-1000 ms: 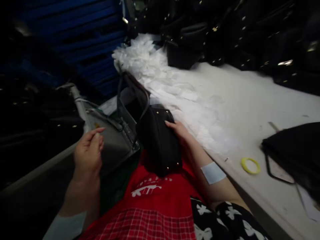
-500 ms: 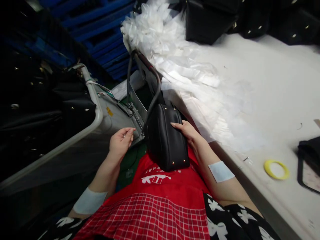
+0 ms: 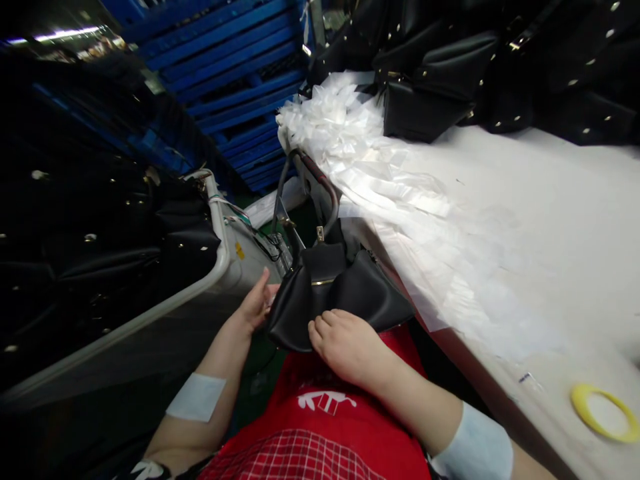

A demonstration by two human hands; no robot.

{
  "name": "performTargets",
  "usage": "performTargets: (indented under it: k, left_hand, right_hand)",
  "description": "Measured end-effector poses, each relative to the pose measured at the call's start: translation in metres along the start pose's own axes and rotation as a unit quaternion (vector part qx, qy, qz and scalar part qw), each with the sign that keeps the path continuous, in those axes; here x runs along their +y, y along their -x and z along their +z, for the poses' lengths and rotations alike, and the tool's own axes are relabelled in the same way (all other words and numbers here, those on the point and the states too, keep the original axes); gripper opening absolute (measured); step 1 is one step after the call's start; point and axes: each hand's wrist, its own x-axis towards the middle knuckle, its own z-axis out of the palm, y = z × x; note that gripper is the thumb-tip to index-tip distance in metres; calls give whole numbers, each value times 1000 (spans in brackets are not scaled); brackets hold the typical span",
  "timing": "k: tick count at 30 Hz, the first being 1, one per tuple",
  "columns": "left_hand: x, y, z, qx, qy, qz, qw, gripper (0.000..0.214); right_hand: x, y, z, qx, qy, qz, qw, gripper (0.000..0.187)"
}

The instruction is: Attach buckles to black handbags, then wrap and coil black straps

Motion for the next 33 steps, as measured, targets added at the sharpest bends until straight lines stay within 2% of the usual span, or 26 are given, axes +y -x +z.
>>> performTargets:
  k: [3, 5, 10, 13, 15, 18, 21, 23, 27, 30, 31, 33]
  left_hand:
    - [-12, -15, 4, -7, -111, -15, 994, 72]
    - [-21, -24, 9, 7, -140, -33, 990, 62]
    - [-37, -37, 16, 18, -158, -65, 985, 53]
    - [-44, -43, 17, 10, -132, -84, 988, 49]
    - [-49, -45, 18, 6, -112, -98, 989, 49]
    - [-59, -46, 17, 1, -84, -116, 990, 52]
    - [-69, -48, 16, -8, -53, -128, 990, 57]
    - [-75, -50, 16, -13, -31, -133, 991, 60]
    - [-83, -56, 16, -18, 9, -138, 990, 64]
    - [-88, -60, 16, -23, 32, -140, 989, 62]
    - [-89, -61, 17, -25, 38, -140, 989, 61]
    - [-91, -62, 17, -29, 49, -134, 989, 58]
  right_hand:
    - [2, 5, 41, -51, 10, -17, 998, 32]
    - [5, 12, 54, -69, -21, 1, 997, 33]
    - [15, 23, 50, -37, -137, 75, 987, 52]
    - [27, 30, 47, 22, -182, 125, 975, 41]
    - [40, 37, 46, 82, -192, 183, 961, 34]
    - [63, 52, 43, 169, -183, 294, 923, 37]
    - [81, 69, 39, 203, -187, 377, 884, 36]
    - [90, 80, 39, 218, -225, 416, 854, 37]
    - [102, 97, 53, 262, -343, 482, 763, 40]
    - [109, 104, 66, 270, -415, 532, 686, 45]
    - [111, 104, 69, 266, -430, 545, 669, 46]
    - [111, 103, 72, 249, -450, 556, 652, 48]
